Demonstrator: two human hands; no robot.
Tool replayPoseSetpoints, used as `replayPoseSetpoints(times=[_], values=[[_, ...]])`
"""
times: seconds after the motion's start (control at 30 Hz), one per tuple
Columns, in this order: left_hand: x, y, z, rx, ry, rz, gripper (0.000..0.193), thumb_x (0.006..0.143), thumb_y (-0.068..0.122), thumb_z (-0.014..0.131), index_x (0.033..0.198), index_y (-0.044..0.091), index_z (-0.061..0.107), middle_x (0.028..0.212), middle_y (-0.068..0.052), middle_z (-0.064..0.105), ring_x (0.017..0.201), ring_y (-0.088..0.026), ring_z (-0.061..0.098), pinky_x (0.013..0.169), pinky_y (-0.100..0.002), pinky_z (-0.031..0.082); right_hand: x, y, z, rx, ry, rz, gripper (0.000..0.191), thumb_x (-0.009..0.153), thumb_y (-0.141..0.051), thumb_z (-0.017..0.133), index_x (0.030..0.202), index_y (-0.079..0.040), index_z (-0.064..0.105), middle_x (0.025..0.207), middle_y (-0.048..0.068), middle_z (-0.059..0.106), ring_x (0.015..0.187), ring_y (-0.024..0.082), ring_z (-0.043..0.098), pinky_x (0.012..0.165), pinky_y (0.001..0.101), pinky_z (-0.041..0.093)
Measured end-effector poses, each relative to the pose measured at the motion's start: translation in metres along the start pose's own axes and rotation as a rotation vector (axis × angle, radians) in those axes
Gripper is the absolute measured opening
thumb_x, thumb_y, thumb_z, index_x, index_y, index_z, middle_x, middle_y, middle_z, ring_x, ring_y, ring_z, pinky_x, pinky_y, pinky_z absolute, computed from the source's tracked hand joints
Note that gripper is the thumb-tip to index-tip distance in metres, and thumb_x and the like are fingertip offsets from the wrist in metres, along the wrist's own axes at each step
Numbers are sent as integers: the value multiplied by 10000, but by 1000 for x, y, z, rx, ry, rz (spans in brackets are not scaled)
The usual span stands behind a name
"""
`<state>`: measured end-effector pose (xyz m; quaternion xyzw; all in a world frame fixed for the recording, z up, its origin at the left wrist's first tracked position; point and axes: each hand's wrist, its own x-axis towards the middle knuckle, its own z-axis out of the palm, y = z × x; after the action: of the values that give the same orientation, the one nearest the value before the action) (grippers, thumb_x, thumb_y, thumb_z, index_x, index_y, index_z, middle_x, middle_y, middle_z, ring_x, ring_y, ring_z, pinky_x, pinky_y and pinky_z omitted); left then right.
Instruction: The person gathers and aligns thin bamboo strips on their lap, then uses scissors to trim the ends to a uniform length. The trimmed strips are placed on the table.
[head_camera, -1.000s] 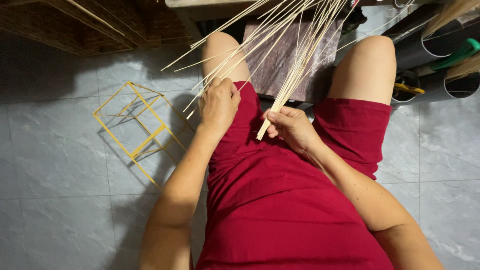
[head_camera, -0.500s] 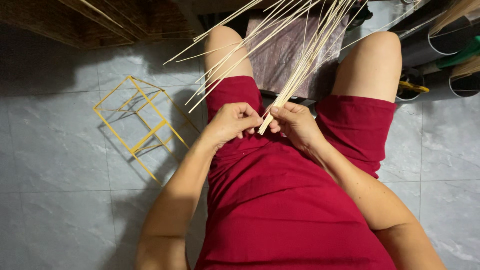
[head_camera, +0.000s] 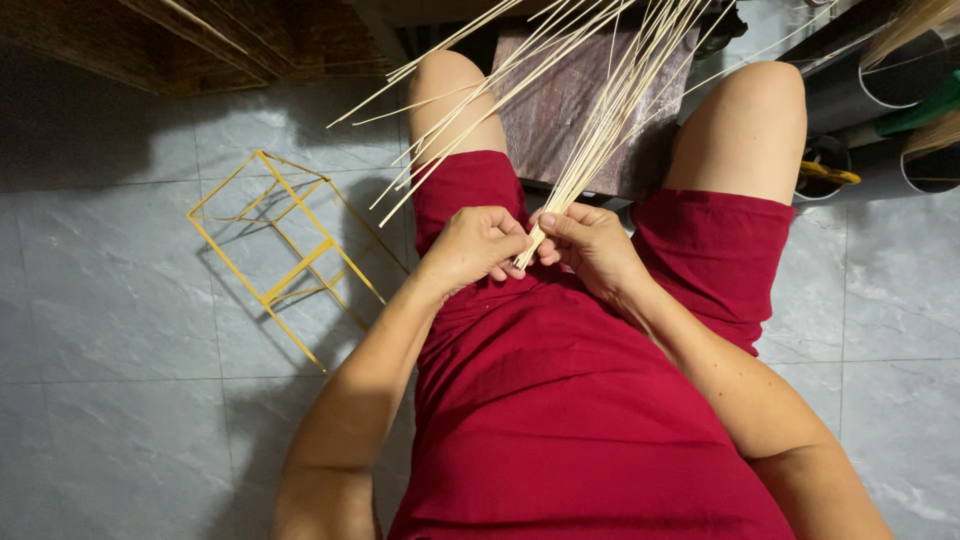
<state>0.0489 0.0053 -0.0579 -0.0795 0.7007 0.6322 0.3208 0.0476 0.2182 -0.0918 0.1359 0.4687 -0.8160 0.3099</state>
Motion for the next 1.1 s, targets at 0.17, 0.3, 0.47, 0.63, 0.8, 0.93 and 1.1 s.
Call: replayPoseSetpoints(times=[0.17,0.3,0.47,0.63,0.8,0.93,1.1], values=[[-1,0,-2,29,-8,29,159,901,162,712,916,9,674,785,-78,776,642,-105,731,510,-215,551,-1,2,0,-8,-13,-5,179,985,-130,682,1070,18,737,842,82,746,647,108,672,608,231,569],[-4,1,-3,135,26,72,147,888,175,729,890,31,695,771,-48,767,646,-76,713,527,-215,548,0,3,-1,-17,-20,-9,178,985,-128,682,1069,18,739,848,82,749,642,106,669,604,228,564],[-6,6,-6,214,52,104,144,859,183,737,857,41,719,726,-35,743,586,-80,653,502,-231,511,0,3,1,-26,-35,-17,175,987,-128,684,1069,17,736,846,81,747,642,102,666,608,231,562],[-8,9,-7,269,74,151,137,841,176,749,846,39,737,720,-27,739,625,-68,658,547,-234,507,-4,0,2,-47,-31,-19,182,986,-130,684,1076,20,732,854,81,748,650,101,665,614,234,563],[-6,3,-8,292,56,142,135,824,165,769,836,33,743,716,-30,734,640,-69,652,576,-236,516,-6,0,3,-63,-34,-9,186,988,-135,679,1074,22,729,858,84,751,650,101,665,616,234,563],[0,-7,-11,198,-26,152,120,831,130,751,833,13,728,736,-24,719,662,-65,640,588,-224,511,-5,0,3,-60,-39,-7,182,987,-135,677,1068,21,724,857,86,750,647,105,667,611,237,564],[4,-13,-13,140,-89,130,108,837,110,739,844,7,708,743,-27,698,661,-71,618,578,-223,490,-5,0,3,-61,-36,-14,181,993,-134,675,1072,21,725,855,85,746,651,101,670,614,234,567]])
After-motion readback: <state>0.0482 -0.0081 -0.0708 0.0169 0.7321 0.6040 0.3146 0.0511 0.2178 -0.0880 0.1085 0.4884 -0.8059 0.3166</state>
